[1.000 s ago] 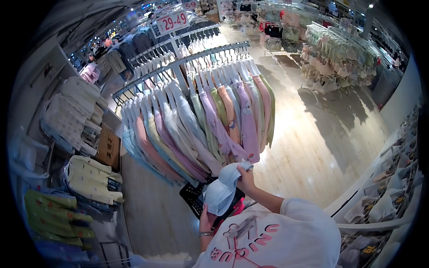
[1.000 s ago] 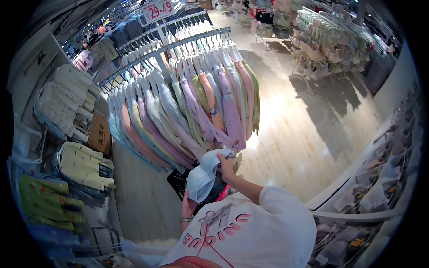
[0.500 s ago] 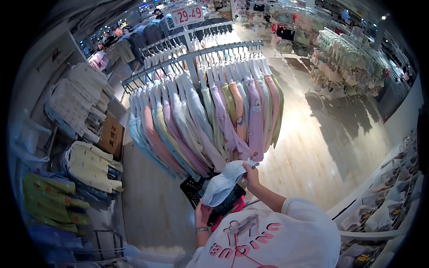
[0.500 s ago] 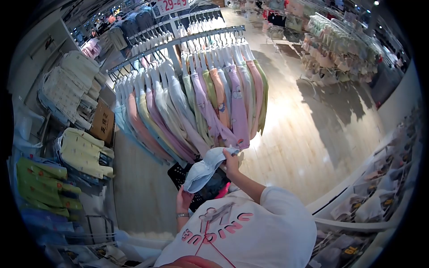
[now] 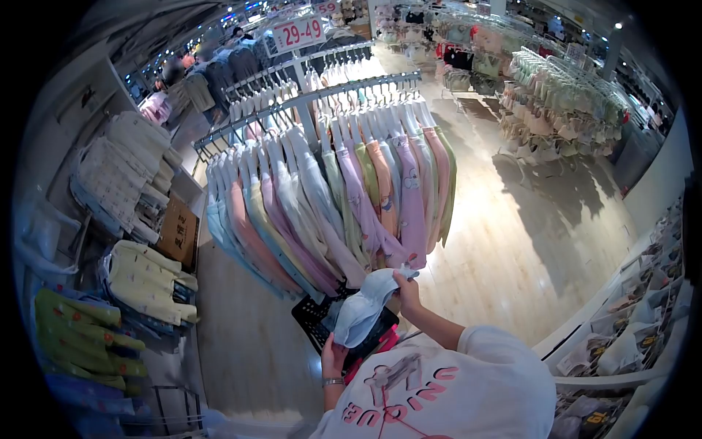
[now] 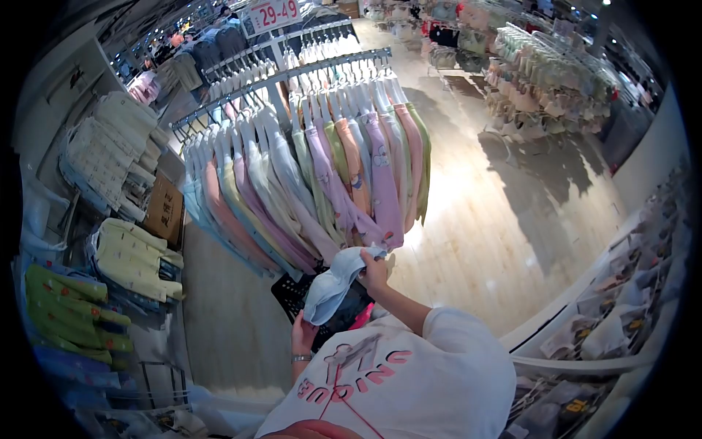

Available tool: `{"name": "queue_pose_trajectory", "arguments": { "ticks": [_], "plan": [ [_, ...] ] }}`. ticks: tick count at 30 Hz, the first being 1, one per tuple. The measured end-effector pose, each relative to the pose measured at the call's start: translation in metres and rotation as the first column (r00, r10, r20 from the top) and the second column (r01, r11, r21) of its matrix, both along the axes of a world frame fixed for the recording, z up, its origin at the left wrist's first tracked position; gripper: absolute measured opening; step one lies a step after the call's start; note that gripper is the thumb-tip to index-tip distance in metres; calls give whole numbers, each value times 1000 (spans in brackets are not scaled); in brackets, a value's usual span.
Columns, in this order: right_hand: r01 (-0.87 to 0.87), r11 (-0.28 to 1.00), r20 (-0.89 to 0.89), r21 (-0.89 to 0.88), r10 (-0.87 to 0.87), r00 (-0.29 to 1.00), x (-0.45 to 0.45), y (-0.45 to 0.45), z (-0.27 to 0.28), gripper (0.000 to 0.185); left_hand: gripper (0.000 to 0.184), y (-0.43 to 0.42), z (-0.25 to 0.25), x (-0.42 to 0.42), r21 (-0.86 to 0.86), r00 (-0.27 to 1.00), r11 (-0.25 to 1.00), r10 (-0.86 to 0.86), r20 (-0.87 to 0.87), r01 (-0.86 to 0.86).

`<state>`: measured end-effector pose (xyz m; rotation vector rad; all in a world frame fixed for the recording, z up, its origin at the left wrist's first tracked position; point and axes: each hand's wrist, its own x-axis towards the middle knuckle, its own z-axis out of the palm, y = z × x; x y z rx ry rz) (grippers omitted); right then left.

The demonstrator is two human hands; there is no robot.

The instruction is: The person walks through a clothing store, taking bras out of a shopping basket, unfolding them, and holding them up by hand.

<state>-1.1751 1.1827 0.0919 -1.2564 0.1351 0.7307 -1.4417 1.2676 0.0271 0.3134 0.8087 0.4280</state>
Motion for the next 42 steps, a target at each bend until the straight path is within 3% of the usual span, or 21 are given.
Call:
{"name": "queue_pose_trajectory", "arguments": {
  "ticks": [10, 13, 15, 18, 24, 29, 35, 36, 42],
  "plan": [
    [56, 997, -80, 57, -51, 996, -9, -11, 18, 36, 35, -5, 9, 15, 21, 999, 999, -26, 23, 26],
    [83, 980, -109, 183, -63, 992, -14, -12, 10, 40, 33, -3, 7, 18, -45, 994, 998, -41, 100, 46],
    [58, 990, -97, 126, -46, 994, -16, -16, 12, 42, 33, 1, 1, 15, -106, 984, 992, -54, 170, 73],
    [34, 998, -64, 53, -30, 998, -18, -19, 23, 44, 33, -1, -1, 23, -14, 993, 997, -74, 94, 76],
    [-19, 999, -39, -28, 18, 999, -19, -24, 23, 41, 37, 3, 16, 27, -19, 999, 999, 32, 4, -32],
    [-19, 998, -22, -67, 17, 1000, -16, -26, 14, 39, 36, 15, -9, 22, 44, 992, 991, 125, 6, -125],
    [-27, 998, -45, -48, 25, 999, -13, -28, -1, 38, 43, 24, 31, 25, 206, 982, 961, 189, -9, -183],
    [-23, 999, -69, -48, 20, 997, -14, -28, -3, 37, 40, 23, 48, 31, 304, 979, 933, 203, 1, -193],
    [-63, 992, -248, -109, 34, 968, -19, -25, -1, 28, 44, 24, 129, 48, 365, 978, 907, 194, 76, -208]
  ]
}}
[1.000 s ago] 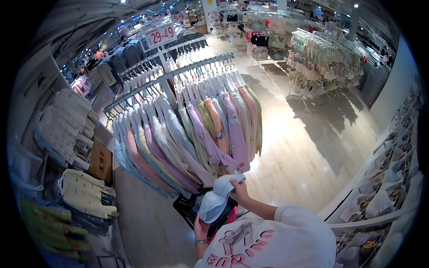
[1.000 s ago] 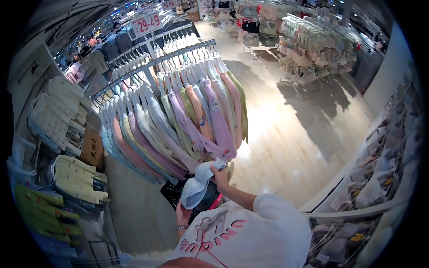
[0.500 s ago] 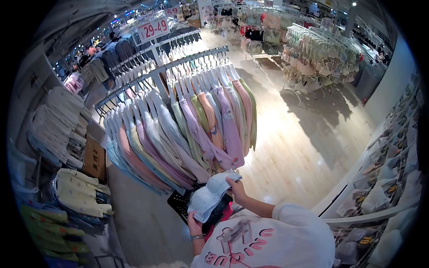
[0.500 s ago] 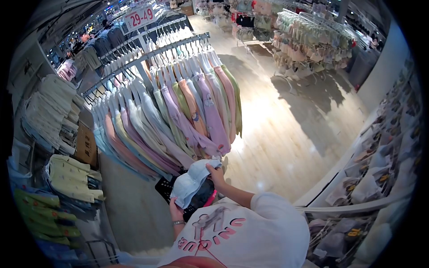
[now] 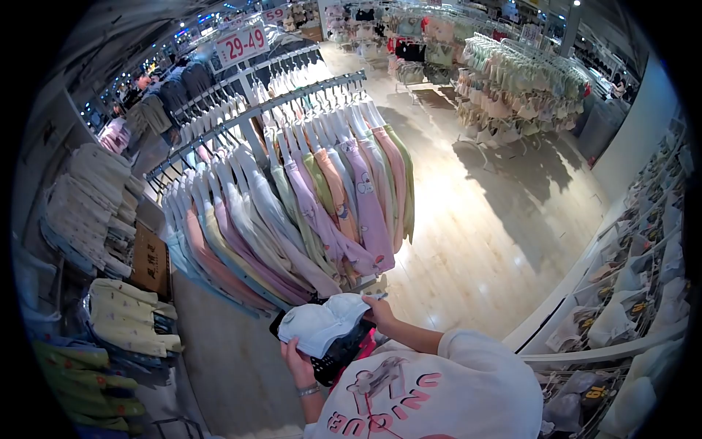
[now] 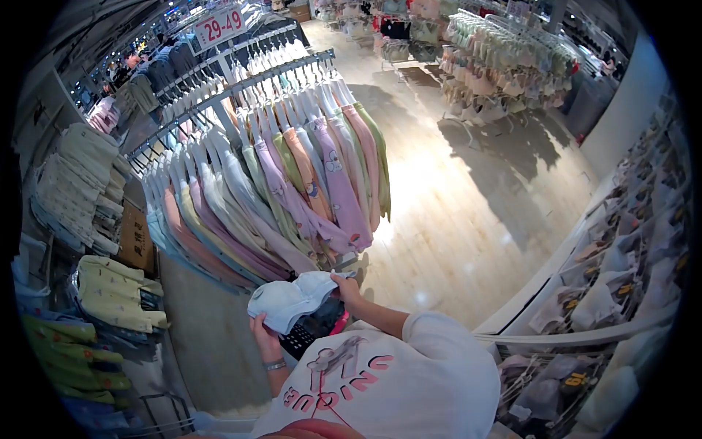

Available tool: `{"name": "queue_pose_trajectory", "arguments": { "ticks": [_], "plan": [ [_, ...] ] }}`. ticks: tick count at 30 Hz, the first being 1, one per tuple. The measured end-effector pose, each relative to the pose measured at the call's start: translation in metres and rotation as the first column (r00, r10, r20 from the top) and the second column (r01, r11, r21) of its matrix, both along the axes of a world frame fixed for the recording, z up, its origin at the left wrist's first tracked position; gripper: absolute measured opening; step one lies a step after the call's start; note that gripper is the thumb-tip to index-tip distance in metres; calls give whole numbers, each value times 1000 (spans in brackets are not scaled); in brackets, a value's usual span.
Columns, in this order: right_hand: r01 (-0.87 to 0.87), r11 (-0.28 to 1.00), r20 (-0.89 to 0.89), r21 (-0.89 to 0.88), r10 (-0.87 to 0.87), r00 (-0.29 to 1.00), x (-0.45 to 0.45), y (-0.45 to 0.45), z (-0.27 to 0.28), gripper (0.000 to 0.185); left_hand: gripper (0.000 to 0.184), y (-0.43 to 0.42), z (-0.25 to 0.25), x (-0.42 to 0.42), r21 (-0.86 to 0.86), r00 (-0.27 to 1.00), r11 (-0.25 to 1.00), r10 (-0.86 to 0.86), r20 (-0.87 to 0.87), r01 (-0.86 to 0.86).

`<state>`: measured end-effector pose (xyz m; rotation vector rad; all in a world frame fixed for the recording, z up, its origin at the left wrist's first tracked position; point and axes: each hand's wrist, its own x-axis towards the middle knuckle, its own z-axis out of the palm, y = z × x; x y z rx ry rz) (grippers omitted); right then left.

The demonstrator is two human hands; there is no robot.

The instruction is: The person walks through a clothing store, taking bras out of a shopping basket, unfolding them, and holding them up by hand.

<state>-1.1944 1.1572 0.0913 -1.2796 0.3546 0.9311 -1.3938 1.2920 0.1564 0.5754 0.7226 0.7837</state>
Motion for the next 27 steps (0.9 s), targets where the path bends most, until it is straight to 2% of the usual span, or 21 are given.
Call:
{"name": "queue_pose_trajectory", "arguments": {
  "ticks": [3, 7, 9, 13, 17, 22, 25, 27],
  "plan": [
    [-20, 999, -125, -30, 16, 992, -4, 2, 9, 22, 40, -2, 13, 3, 93, 999, 995, -44, -23, 46],
    [-79, 993, -235, -88, 56, 970, -9, 0, -31, 18, 35, -7, 23, 7, 192, 989, 972, -117, -92, 133],
    [-81, 992, -252, -94, 55, 966, -12, -1, -39, 18, 28, -11, 23, 8, 168, 961, 961, -181, -210, 218],
    [-47, 983, -212, -175, 9, 977, -12, -1, -39, 21, 22, -11, 0, 1, 98, 880, 912, -350, -321, 399],
    [-22, 985, -204, -170, -13, 979, -6, -2, -53, 21, 20, -12, -10, -2, 102, 834, 873, -414, -364, 477],
    [25, 978, -183, -206, -63, 981, -6, -2, -46, 22, 20, -9, -8, 2, 157, 790, 824, -442, -425, 545],
    [-24, 974, -194, -224, -21, 981, -6, -1, -38, 22, 20, -9, -4, 6, 185, 803, 826, -424, -419, 532],
    [-109, 965, -164, -240, 70, 984, -8, -1, -49, 22, 20, -10, -1, 7, 224, 816, 828, -393, -424, 514]
  ]
}}
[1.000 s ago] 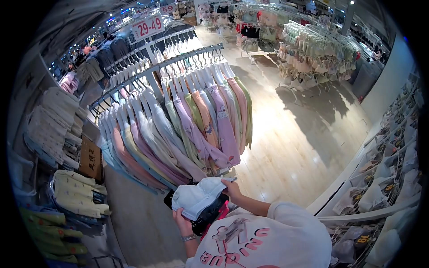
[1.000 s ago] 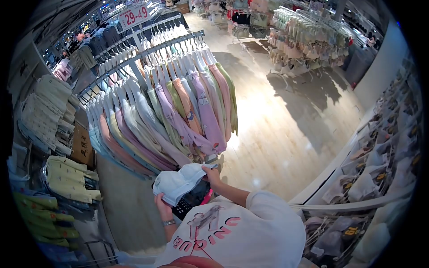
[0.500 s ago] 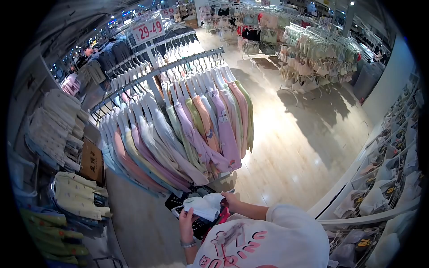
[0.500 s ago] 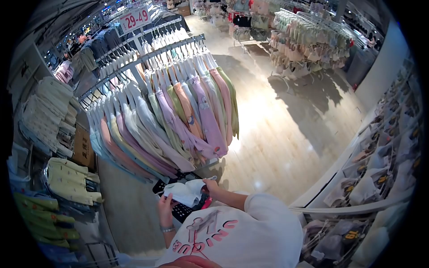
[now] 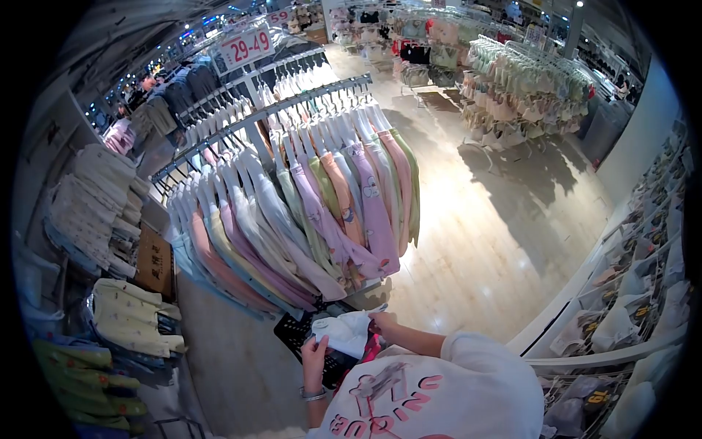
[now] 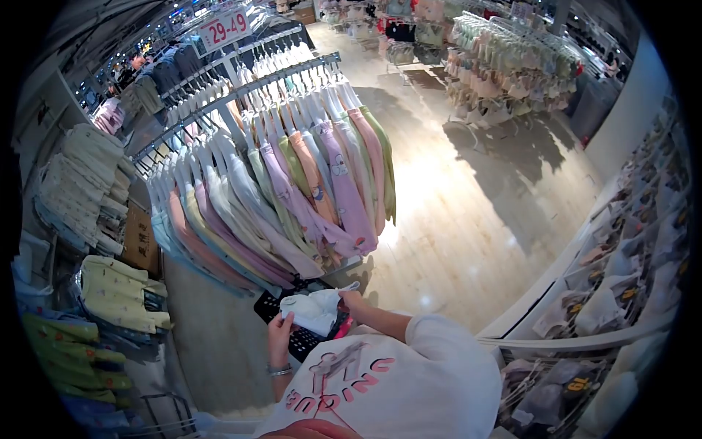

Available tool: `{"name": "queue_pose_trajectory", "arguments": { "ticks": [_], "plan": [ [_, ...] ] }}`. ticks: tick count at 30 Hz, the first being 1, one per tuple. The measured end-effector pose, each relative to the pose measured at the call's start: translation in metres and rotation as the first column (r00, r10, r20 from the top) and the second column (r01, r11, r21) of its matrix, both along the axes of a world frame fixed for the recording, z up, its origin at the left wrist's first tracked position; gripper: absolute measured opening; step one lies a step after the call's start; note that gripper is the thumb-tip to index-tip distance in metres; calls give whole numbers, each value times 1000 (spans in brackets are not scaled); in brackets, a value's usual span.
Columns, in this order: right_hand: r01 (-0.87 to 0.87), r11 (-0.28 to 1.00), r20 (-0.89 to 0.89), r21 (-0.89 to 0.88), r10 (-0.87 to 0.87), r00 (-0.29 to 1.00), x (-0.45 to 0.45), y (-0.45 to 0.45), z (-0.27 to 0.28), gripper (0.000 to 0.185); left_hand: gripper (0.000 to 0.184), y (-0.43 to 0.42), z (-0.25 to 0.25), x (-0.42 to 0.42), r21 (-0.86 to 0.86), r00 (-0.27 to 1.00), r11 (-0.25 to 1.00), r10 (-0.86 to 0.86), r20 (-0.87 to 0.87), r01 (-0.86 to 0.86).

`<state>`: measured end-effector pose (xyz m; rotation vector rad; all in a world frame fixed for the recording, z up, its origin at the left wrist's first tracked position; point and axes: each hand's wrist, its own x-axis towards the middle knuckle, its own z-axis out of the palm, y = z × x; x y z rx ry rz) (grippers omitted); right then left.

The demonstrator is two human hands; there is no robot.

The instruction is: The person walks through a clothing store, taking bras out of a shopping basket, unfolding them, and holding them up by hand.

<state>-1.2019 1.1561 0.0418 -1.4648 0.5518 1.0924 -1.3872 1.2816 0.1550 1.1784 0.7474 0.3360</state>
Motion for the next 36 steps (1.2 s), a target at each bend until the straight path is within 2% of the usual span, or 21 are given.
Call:
{"name": "queue_pose_trajectory", "arguments": {
  "ticks": [1, 4, 7, 10, 16, 19, 22, 24, 26, 28, 31, 34, 35, 36],
  "plan": [
    [-48, 999, 18, -9, 48, 999, 1, -1, -6, 21, 19, -1, 0, 1, 29, 1000, 1000, 8, 6, -9],
    [-77, 997, 28, 2, 77, 997, 9, -11, -106, 17, 20, -6, 3, 2, 87, 999, 995, 38, 15, -40],
    [10, 999, 6, 31, -10, 1000, 5, -8, -72, 15, 19, -6, 6, -2, 110, 999, 993, 29, 28, -32],
    [202, 977, 62, 75, -206, 977, -3, 6, 3, 19, 19, -9, 14, -3, 77, 997, 996, 39, 73, -44],
    [202, 940, -75, 276, -188, 979, 7, 12, -9, 26, 20, -20, 21, -1, -37, 992, 996, 82, 99, -78],
    [150, 951, -89, 270, -131, 987, 3, 11, 2, 32, 22, -26, 18, -2, -33, 994, 997, 71, 88, -69],
    [82, 969, -109, 233, -58, 992, 2, 10, -29, 39, 22, -31, 9, 0, -36, 995, 997, 75, 72, -73],
    [55, 967, -134, 247, -22, 991, 1, 8, -63, 38, 23, -33, 6, 1, -37, 996, 997, 71, 61, -69],
    [48, 975, -189, 216, -6, 982, 1, 5, -71, 36, 21, -33, -3, 1, -2, 997, 998, 60, 40, -60],
    [52, 989, -273, 137, -13, 962, 2, 3, -54, 32, 20, -33, -12, -1, 23, 998, 998, 59, 20, -60],
    [-261, 961, -4, -89, 262, 965, 10, 2, -4, 21, 23, -31, -32, -7, 114, 996, 992, 68, -51, -62],
    [-258, 966, 246, -1, 250, 936, 26, 0, -7, 15, 35, -29, -69, -18, 462, 942, 881, 70, -329, 96],
    [-183, 972, 241, 145, 145, 960, 35, -1, -2, 15, 42, -33, -79, -21, 489, 942, 870, 111, -316, 62],
    [-104, 952, 219, 286, 41, 975, 44, -2, 18, 16, 41, -33, -102, -28, 550, 928, 829, 121, -354, 102]
  ]
}}
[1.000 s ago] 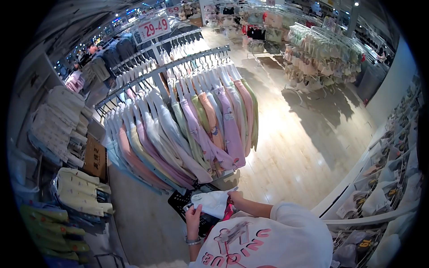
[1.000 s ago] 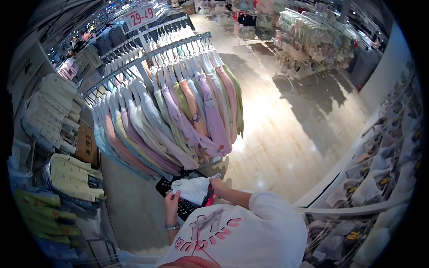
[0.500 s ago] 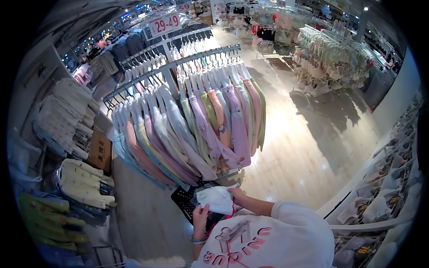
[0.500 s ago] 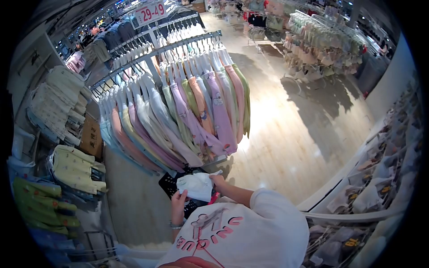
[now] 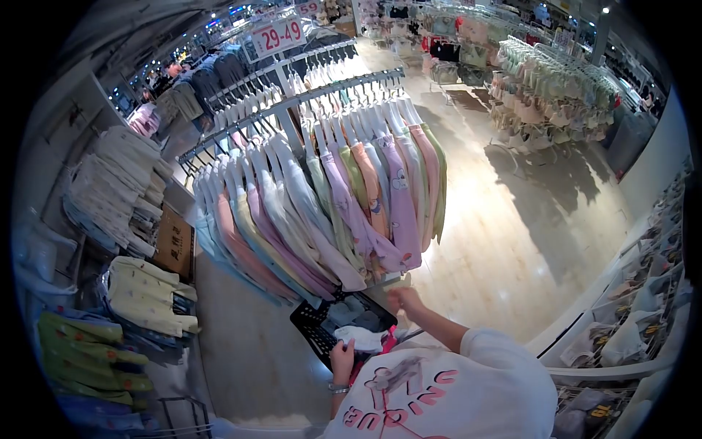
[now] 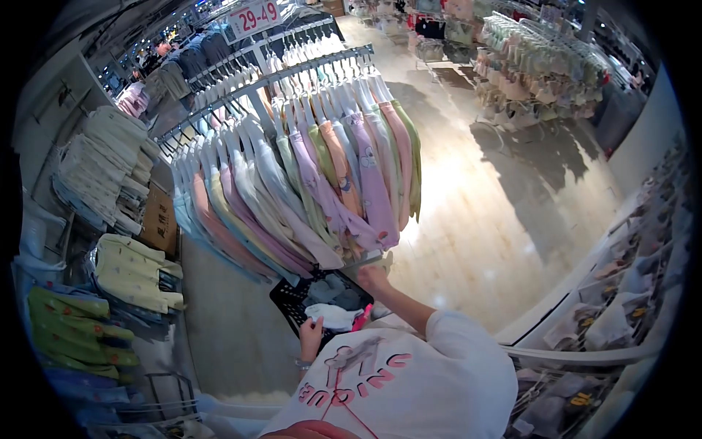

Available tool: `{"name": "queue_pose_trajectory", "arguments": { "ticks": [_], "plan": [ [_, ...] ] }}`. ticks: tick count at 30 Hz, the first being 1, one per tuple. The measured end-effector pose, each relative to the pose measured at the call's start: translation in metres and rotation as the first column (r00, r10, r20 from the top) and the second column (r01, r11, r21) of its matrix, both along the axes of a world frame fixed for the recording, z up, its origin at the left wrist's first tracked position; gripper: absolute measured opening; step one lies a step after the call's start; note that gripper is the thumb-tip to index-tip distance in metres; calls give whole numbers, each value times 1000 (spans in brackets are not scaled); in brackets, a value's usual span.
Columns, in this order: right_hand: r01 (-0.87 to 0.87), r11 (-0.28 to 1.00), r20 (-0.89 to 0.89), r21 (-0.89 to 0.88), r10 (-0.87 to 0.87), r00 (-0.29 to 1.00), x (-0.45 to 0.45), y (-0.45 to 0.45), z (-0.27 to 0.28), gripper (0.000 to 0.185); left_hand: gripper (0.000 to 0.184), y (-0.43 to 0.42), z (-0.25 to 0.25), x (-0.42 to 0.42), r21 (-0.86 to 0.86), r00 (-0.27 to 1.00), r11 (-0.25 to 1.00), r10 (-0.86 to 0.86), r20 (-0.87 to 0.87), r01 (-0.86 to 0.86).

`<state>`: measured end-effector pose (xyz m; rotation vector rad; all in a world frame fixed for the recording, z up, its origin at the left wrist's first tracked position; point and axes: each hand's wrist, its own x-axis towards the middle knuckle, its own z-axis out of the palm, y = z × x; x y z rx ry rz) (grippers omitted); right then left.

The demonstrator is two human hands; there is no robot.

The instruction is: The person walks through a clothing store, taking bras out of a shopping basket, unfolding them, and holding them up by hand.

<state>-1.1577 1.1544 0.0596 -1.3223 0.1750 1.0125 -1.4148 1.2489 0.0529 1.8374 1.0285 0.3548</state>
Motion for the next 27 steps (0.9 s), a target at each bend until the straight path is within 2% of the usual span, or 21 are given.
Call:
{"name": "queue_pose_trajectory", "arguments": {
  "ticks": [2, 4, 6, 7, 9, 10, 11, 12, 13, 15, 16, 18, 22, 24, 27],
  "plan": [
    [11, 993, 250, 116, -40, 968, 16, 3, 71, 16, 40, -6, 4, -4, 79, 999, 996, 30, -18, -29],
    [107, 979, 480, 175, -180, 859, 37, 3, 122, 16, 38, -8, -1, -8, 169, 996, 985, 40, -85, -25],
    [165, 956, 551, 242, -275, 788, 42, -2, 218, 15, 36, -12, -4, -10, 217, 983, 976, 55, -173, -16],
    [164, 929, 642, 332, -350, 683, 44, -6, 253, 14, 36, -16, -4, -9, 221, 972, 975, 62, -228, -10],
    [127, 876, 769, 465, -471, 433, 36, -24, 330, 12, 35, -22, -16, -11, 222, 949, 975, 54, -310, 17],
    [44, 853, 843, 520, -521, 136, 38, -34, 353, 15, 35, -21, -24, -12, 200, 953, 980, 59, -297, 2],
    [-83, 794, 787, 603, -608, -102, 37, -46, 377, 21, 36, -20, -30, -14, 176, 956, 984, 65, -285, -14],
    [-79, 761, 685, 644, -619, -384, 37, -65, 391, 26, 36, -20, -32, -16, 152, 959, 988, 73, -275, -31],
    [-180, 681, 534, 710, -687, -493, 29, -80, 409, 24, 36, -22, -26, -16, 164, 961, 985, 90, -262, -48],
    [-535, 419, 121, 734, -855, -504, 6, -108, 451, 23, 36, -23, -9, -11, 190, 964, 978, 128, -234, -84],
    [-646, 350, -31, 678, -864, -502, -7, -114, 469, 23, 36, -23, -11, -12, 180, 963, 982, 97, -253, -52],
    [-566, 304, -232, 766, -690, -685, -27, -108, 497, 16, 36, -22, -24, -15, 158, 955, 987, 34, -294, 13],
    [-614, 523, -96, 591, -710, -698, -48, -112, 497, 18, 37, -20, -28, -10, 134, 935, 991, 67, -349, -21],
    [-629, 584, -49, 512, -712, -701, -51, -114, 502, 21, 38, -21, -30, -10, 135, 938, 991, 50, -343, -4],
    [-631, 603, -6, 487, -721, -693, -50, -113, 507, 19, 38, -21, -37, -11, 147, 944, 989, 49, -326, -1]
  ]
}}
